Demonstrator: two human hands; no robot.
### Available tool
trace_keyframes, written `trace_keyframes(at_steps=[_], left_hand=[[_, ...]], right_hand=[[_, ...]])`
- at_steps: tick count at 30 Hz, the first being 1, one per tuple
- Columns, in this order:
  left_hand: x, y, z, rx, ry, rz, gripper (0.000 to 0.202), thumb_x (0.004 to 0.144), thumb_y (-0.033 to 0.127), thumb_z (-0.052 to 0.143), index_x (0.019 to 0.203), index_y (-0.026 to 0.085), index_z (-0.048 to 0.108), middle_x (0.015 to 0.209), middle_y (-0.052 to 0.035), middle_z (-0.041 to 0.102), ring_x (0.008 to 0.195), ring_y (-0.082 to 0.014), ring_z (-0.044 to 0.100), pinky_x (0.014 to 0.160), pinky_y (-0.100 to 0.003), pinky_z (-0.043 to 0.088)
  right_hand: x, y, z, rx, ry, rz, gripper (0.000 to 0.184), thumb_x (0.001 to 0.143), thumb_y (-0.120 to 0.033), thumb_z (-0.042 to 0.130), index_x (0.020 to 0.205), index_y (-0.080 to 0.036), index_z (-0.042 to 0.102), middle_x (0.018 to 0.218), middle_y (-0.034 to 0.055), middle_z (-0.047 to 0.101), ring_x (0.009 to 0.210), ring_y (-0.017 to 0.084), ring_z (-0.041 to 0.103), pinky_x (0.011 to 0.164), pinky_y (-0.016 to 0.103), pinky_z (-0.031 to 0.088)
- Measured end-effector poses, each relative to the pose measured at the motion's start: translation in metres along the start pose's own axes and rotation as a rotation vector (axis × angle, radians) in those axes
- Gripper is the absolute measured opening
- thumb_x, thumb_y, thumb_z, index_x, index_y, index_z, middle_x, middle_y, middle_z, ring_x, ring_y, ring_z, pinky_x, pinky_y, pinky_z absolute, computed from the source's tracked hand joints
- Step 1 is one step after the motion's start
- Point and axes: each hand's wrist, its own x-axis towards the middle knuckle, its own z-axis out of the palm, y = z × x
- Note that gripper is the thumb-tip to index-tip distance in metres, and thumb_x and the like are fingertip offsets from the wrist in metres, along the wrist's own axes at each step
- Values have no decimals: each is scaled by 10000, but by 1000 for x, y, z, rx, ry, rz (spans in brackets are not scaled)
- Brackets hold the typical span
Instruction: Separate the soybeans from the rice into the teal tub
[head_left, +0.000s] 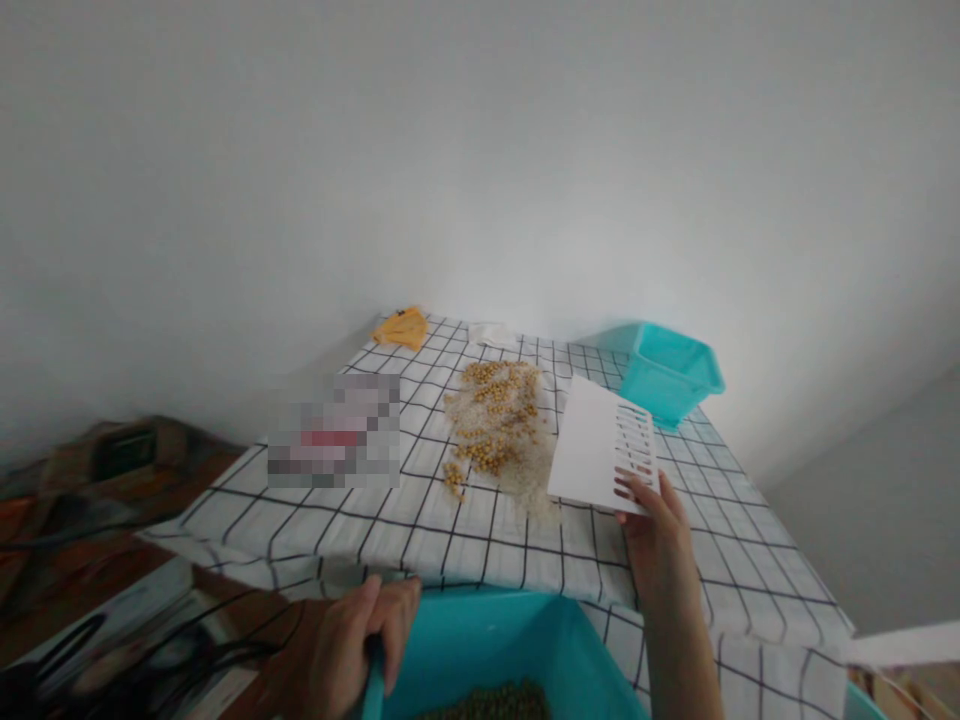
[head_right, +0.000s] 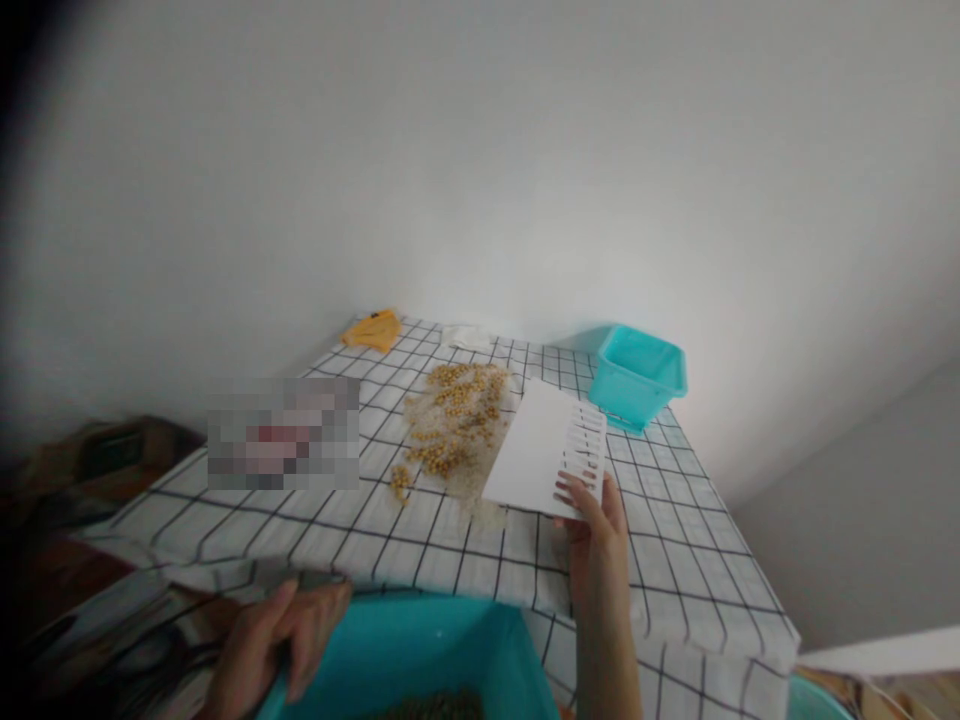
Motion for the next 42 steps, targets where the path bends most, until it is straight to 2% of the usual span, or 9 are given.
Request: trace_keyframes(at_steps=[4, 7, 11, 18, 23, 26, 30, 37, 42], left_hand=[[1, 26, 8, 44, 1, -41, 742, 1049, 465, 376, 383, 226, 600, 366, 1, 462, 410, -151, 361, 615, -357, 361], [3, 38, 9, 52, -23, -25, 747, 1057, 443, 344, 392, 233, 612, 372, -9, 471, 419, -164, 387, 623, -371, 366], [10, 43, 10, 59, -68, 19, 743, 1057, 440, 335, 397, 230, 604, 366, -18, 456, 440, -174, 385, 615, -374, 359], [29, 48, 5, -39, -113, 12, 734, 1052, 450, 388, 401, 219, 637, 373, -11, 467, 422, -155, 388, 587, -363, 339], [33, 52, 4, -30, -96, 13, 727, 1048, 468, 416, 413, 212, 662, 382, -13, 477, 431, -155, 389, 564, -357, 324], [32, 52, 4, -26, -66, 0, 742, 1046, 495, 411, 404, 216, 654, 370, -17, 487, 426, -159, 398, 556, -356, 324], [30, 50, 4, -13, -29, -12, 743, 1048, 504, 397, 403, 221, 636, 361, -19, 491, 417, -162, 406, 540, -354, 326], [28, 47, 6, 50, 22, -12, 737, 1029, 545, 421, 392, 211, 583, 361, -15, 461, 420, -155, 386, 519, -346, 303], [27, 46, 4, 67, 31, -30, 739, 1029, 526, 411, 383, 201, 560, 364, -21, 454, 431, -154, 396, 532, -346, 311]], right_hand=[[-1, 3, -2, -45, -62, 20, 328, 652, -369, 877, 901, -207, 737, 800, 16, 709, 643, 121, 581, 526, 208, 451], [1, 5, -5, -112, -92, 18, 352, 663, -416, 878, 910, -206, 740, 714, 6, 678, 581, 113, 531, 506, 213, 411], [0, 7, -5, -178, -145, 35, 373, 690, -492, 856, 892, -203, 735, 644, -4, 634, 517, 115, 475, 463, 224, 363], [-12, 6, -2, -270, -329, 93, 370, 752, -513, 822, 895, -190, 713, 669, -4, 624, 561, 126, 532, 510, 217, 394], [-13, 6, -1, -335, -394, 100, 368, 785, -506, 799, 951, -201, 679, 704, -2, 641, 588, 139, 557, 519, 216, 401], [-12, 6, 0, -337, -362, 58, 341, 809, -511, 770, 914, -204, 665, 683, -12, 611, 566, 132, 528, 503, 215, 368], [-10, 7, 4, -362, -255, -39, 339, 779, -509, 784, 858, -200, 670, 637, -17, 595, 529, 124, 486, 480, 220, 319], [-4, 9, 4, -384, -113, -109, 348, 753, -532, 787, 839, -211, 682, 656, 1, 617, 532, 143, 483, 473, 254, 334], [-2, 10, 2, -300, -7, -160, 365, 797, -564, 746, 886, -217, 682, 704, -11, 605, 589, 146, 502, 529, 254, 393]])
